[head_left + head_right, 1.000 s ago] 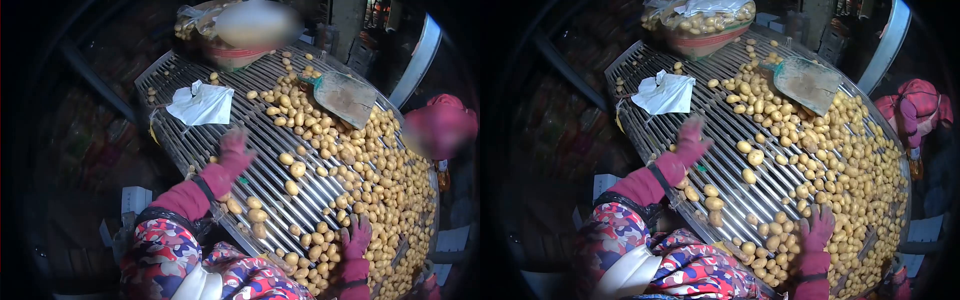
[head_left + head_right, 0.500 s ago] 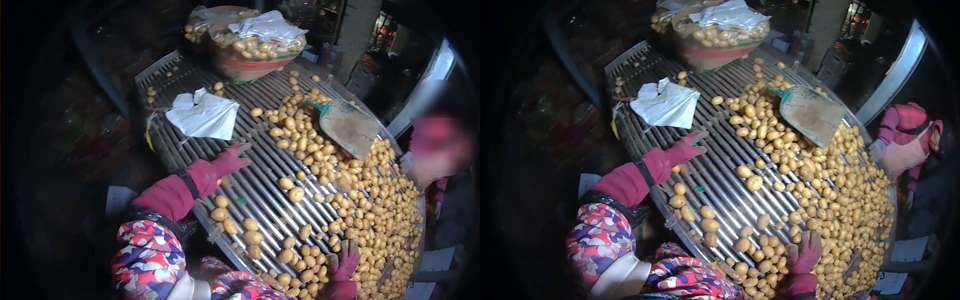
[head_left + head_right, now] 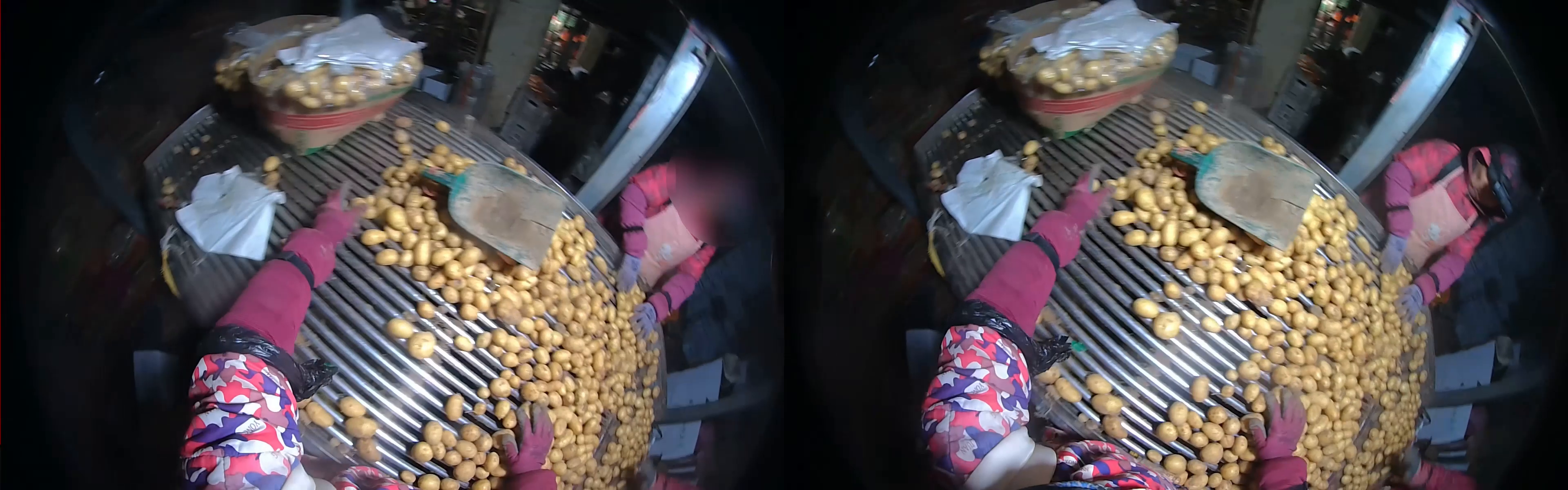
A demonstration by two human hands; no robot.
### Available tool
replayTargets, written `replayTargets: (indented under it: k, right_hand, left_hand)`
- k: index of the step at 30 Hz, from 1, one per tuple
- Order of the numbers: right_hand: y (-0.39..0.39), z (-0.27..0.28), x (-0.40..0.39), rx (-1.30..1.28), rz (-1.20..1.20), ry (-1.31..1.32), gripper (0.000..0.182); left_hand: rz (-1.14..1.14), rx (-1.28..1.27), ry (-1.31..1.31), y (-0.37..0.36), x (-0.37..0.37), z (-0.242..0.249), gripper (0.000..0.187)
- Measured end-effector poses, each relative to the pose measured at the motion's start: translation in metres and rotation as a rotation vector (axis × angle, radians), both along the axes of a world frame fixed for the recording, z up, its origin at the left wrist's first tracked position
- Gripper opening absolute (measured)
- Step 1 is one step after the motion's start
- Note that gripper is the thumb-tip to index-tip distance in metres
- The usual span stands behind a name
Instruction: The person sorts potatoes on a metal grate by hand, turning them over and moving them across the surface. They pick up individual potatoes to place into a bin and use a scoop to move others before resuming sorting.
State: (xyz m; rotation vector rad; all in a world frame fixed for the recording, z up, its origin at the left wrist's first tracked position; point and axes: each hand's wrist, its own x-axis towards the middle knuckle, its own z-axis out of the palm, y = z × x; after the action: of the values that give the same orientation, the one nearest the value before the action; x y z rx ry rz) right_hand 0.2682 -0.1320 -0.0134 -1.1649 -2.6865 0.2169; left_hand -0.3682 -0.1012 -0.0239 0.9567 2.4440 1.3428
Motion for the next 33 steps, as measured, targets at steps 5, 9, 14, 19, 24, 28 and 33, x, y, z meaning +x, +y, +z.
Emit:
replayTargets:
  k: [5,9,14,19,24,28,33]
  right_hand:
    - [0.001,0.008,-0.002,-0.059,-0.046,-0.017,0.066]
    - [0.006,0.007,-0.004,-0.079,-0.054,-0.021,0.068]
    - [0.003,0.008,-0.006,-0.072,-0.048,-0.017,0.066]
    - [0.003,0.012,-0.008,-0.029,-0.029,-0.006,0.067]
    - [0.0,0.005,-0.001,-0.031,-0.072,0.073,0.077]
    - [-0.004,-0.012,0.009,-0.042,-0.131,0.188,0.092]
    - [-0.002,-0.018,0.012,-0.036,-0.129,0.178,0.094]
  left_hand:
    - [0.077,-0.439,0.761,0.057,0.004,-0.015,0.076]
    - [-0.194,-0.332,0.361,0.088,0.028,-0.002,0.07]
    - [-0.463,0.074,0.145,0.104,0.083,-0.033,0.069]
    - [-0.836,-0.034,-0.05,0.086,0.196,0.004,0.086]
    - [-1.176,-0.076,0.053,0.046,0.312,-0.004,0.085]
    - [-1.358,-0.21,0.418,-0.012,0.373,0.025,0.084]
    - [-1.424,0.089,0.358,-0.069,0.338,0.039,0.068]
